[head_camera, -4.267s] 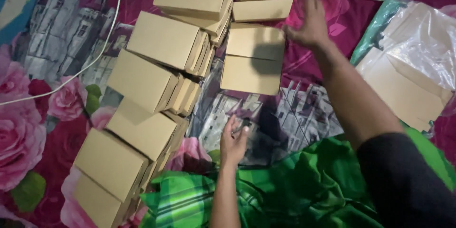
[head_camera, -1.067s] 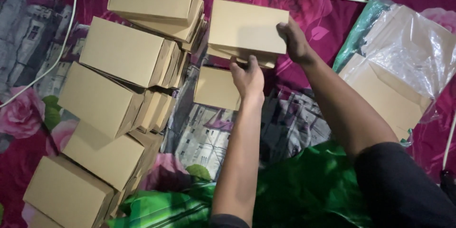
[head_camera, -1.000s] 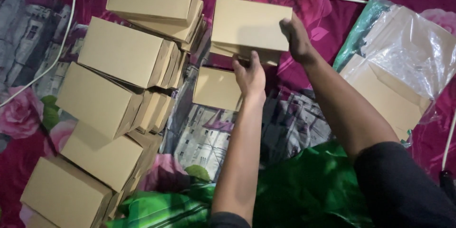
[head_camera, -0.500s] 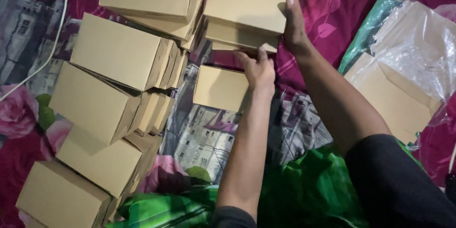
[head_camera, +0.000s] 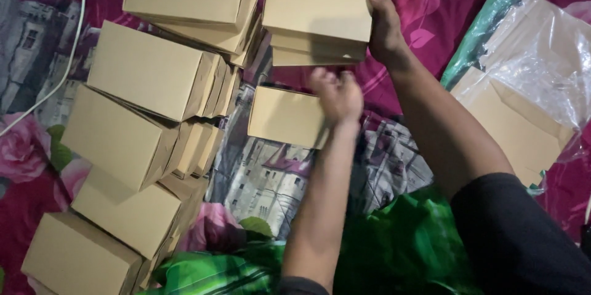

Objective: The person assembles cardboard boxes by hand, folding the flaps into place and stacking the completed boxes.

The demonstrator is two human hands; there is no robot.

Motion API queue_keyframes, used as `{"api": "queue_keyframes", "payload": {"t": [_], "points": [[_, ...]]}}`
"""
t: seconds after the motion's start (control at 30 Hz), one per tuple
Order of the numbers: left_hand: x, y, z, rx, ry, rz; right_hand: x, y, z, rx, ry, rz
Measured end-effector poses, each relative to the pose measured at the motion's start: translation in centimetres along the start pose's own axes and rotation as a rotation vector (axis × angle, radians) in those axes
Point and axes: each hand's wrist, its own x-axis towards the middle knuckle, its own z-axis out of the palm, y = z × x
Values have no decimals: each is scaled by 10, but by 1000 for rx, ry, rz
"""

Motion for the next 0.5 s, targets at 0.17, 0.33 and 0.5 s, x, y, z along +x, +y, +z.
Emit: {"api": "queue_keyframes", "payload": {"t": [0.17, 0.33, 0.5], "points": [[27, 58, -53, -172, 138, 183, 6, 14, -8, 62, 11, 5], [70, 44, -65, -336, 64, 279, 6, 10, -4, 68, 20, 72], [72, 25, -67, -415, 26, 448, 6, -11, 18, -35, -67, 67]]}}
